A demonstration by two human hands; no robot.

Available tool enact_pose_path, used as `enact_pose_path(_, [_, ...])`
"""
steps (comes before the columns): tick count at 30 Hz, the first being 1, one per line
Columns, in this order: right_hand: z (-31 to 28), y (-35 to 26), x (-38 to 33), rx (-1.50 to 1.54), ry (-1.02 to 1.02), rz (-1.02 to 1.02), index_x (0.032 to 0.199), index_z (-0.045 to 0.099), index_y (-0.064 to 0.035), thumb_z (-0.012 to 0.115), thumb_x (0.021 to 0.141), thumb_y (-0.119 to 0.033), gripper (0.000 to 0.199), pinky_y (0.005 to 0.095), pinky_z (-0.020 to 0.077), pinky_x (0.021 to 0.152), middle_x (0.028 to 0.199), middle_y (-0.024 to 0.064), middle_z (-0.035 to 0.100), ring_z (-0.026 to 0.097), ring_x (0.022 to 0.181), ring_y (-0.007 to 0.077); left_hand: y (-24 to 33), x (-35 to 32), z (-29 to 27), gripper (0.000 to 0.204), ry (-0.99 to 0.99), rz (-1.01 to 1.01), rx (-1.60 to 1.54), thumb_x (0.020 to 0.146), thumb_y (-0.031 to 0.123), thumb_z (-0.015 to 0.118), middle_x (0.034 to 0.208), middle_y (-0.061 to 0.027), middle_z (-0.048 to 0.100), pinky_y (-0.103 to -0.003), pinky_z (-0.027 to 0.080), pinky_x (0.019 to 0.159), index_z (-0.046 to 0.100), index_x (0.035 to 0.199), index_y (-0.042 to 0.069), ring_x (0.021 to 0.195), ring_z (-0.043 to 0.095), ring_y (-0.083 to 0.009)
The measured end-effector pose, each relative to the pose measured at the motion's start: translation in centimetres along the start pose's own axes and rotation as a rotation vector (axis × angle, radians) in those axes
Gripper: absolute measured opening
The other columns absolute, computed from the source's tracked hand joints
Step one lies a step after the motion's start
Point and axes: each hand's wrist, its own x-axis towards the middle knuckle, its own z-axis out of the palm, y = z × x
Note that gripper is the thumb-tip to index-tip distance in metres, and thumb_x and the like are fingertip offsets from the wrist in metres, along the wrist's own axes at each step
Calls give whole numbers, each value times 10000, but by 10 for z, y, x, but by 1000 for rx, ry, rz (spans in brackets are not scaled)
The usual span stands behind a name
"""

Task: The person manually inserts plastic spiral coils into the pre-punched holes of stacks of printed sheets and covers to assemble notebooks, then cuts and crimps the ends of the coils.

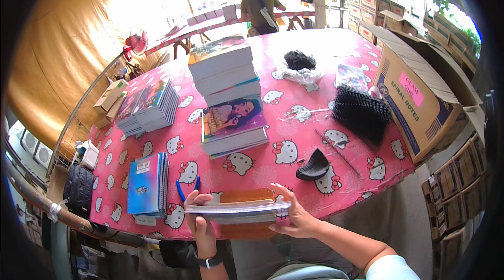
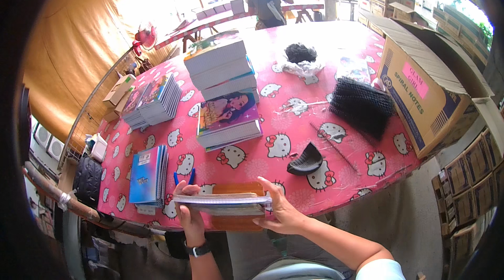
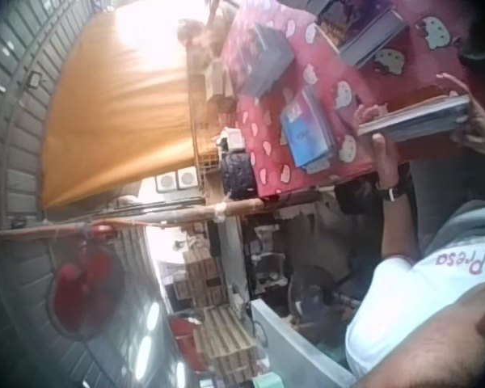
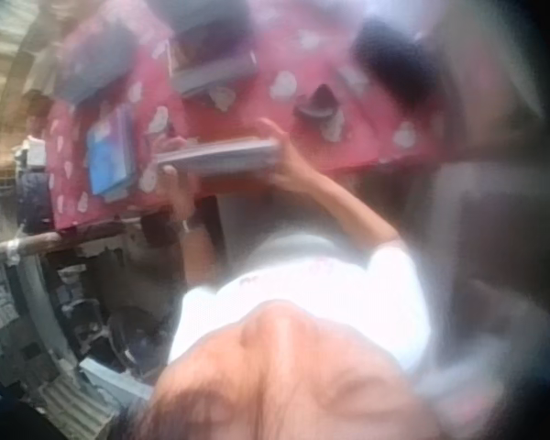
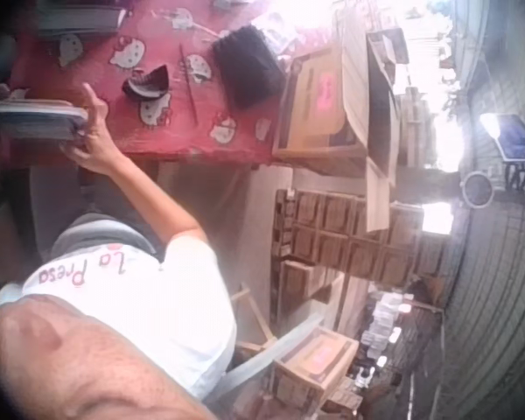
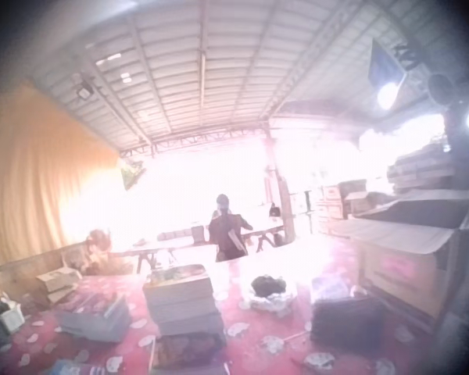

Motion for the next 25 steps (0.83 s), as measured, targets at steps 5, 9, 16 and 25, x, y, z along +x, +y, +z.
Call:
enact_pose_path(5, [-40,18,21,-274,-88,-257,1271,508,-43,631,701,58,593,381,481,910,1262,184,544,535,1146,313,6,30,2,303,282,-39,161,917,279,553,897,-76,617,-327,326,938,582,1080,25,938,529,-145])
enact_pose_path(9, [-136,60,57,-488,682,40,1053,658,-27,582,777,26,291,388,507,742,970,161,668,622,814,305,11,28,-10,315,257,-94,156,918,243,519,956,-105,635,-345,309,979,578,1124,12,988,537,-167])
enact_pose_path(16, [-177,100,47,-799,545,137,1097,596,-6,558,769,36,333,403,478,809,980,190,561,568,963,350,50,14,36,638,319,318,754,913,454,515,1350,-148,494,-483,118,1123,430,1376,24,1311,384,-226])
enact_pose_path(25, [-107,-81,22,-123,142,88,1310,454,-50,555,863,17,464,363,458,863,1036,151,546,575,929,269,39,-11,95,700,-457,308,1392,714,522,726,890,17,581,-617,-37,1105,540,1298,183,1071,532,-156])
